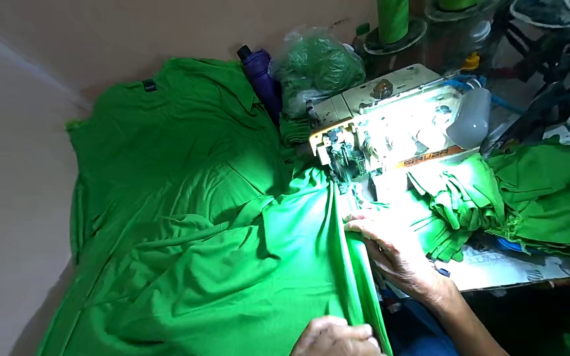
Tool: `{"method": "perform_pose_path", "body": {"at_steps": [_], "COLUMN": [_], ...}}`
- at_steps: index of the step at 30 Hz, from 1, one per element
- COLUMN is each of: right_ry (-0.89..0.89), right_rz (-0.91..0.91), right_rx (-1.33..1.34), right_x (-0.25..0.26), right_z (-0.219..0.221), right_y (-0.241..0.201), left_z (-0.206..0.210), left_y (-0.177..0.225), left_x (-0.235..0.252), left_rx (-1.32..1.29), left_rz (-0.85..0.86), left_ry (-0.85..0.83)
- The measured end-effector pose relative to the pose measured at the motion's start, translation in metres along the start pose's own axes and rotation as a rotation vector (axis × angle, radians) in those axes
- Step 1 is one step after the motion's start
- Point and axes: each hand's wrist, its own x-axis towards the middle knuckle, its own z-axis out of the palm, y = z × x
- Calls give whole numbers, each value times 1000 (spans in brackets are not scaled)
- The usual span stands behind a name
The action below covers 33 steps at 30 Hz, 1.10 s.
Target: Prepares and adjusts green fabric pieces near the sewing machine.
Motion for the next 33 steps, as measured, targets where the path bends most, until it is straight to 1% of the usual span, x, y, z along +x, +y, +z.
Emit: {"method": "perform_pose_path", "body": {"at_steps": [4, 8, 10, 13, 15, 17, 20, 23, 25, 27, 29, 31, 33], "right_ry": [-13, 21, 86, 257, 328, 308, 194, 154, 149, 119, 84, 87, 104], "right_rz": [41, 78, 127, 282, 379, 424, 398, 377, 384, 395, 387, 345, 293], "right_rx": [-34, -2, 32, 103, 184, 205, 214, 202, 216, 248, 223, 160, 109], "right_x": [-6, -13, -21, -35, -46, -58, -64, -61, -60, -59, -56, -48, -34], "right_z": [2, 5, 11, 29, 43, 54, 62, 67, 69, 66, 62, 55, 43], "right_y": [-2, -2, -5, -18, -27, -36, -50, -58, -56, -51, -43, -32, -26], "left_z": [20, 37, 43, 49, 53, 57, 60, 64, 67, 71, 70, 55, 35], "left_y": [-24, -52, -62, -74, -81, -87, -94, -97, -103, -114, -126, -137, -148], "left_x": [12, 25, 33, 48, 57, 64, 74, 81, 81, 83, 91, 106, 116], "left_rx": [168, 332, 401, 511, 577, 634, 684, 721, 718, 652, 593, 485, 351], "left_rz": [-5, 52, 51, 40, 35, 28, -10, -111, -198, -263, -335, -424, -455], "left_ry": [40, 134, 156, 167, 184, 203, 238, 283, 288, 305, 290, 206, 127]}}
